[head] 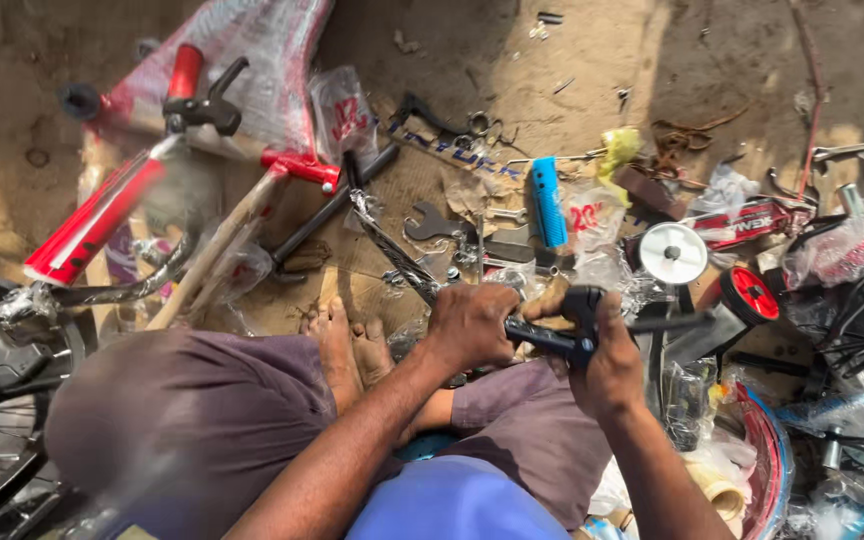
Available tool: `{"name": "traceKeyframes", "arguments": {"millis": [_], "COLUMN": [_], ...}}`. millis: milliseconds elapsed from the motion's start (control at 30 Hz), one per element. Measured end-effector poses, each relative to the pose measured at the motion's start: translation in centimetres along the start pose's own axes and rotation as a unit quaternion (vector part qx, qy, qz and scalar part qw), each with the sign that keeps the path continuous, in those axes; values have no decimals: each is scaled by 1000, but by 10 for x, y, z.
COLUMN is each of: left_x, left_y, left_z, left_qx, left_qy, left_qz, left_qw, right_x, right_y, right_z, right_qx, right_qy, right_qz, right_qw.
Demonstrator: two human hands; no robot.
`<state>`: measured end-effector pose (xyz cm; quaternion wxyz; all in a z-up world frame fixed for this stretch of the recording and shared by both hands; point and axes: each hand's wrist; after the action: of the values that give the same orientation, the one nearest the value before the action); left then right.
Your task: The person works on a bicycle brake assembly by hand, removing a brake lever from its plastic packaging, threading a cable through the lever, and using a screwdriver to tighten components on the handlebar.
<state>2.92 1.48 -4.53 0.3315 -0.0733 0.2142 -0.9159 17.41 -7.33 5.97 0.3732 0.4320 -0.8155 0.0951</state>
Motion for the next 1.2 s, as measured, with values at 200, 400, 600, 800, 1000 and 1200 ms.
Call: {"name": "traceKeyframes", "arguments": {"millis": [200, 400, 600, 800, 1000, 1200], "left_x": [-10, 23, 81, 81, 54, 38], "left_y": [-21, -32, -35, -33, -53, -70], "left_z": [21, 52, 75, 76, 75, 74], "left_qx": [11, -15, 100, 93, 235, 590], "left_qy": [25, 23, 5, -3, -54, -77], "left_qz": [-41, -40, -16, 139, 119, 61], "left_qw": [999, 999, 995, 986, 963, 802], "right_x": [-10, -13, 2, 36, -6, -109], "right_y": [-7, -14, 2, 44, -41, -98], "right_z": [-13, 23, 35, 39, 77, 241], "right_qx": [-1, -164, -55, -31, -95, 575], "right_qy": [-46, -62, -162, -190, -183, -145], "right_qz": [-56, -97, -82, -254, -246, 78], "right_qw": [997, 980, 982, 948, 947, 802]}}
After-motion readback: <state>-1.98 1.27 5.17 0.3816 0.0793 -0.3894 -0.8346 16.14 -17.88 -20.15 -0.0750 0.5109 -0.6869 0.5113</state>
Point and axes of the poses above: each hand's wrist, its own x-axis away from the middle knuckle, its own y-axis out of the palm, z = x × y, and after that the axes turned 1 degree about -z, right-handed
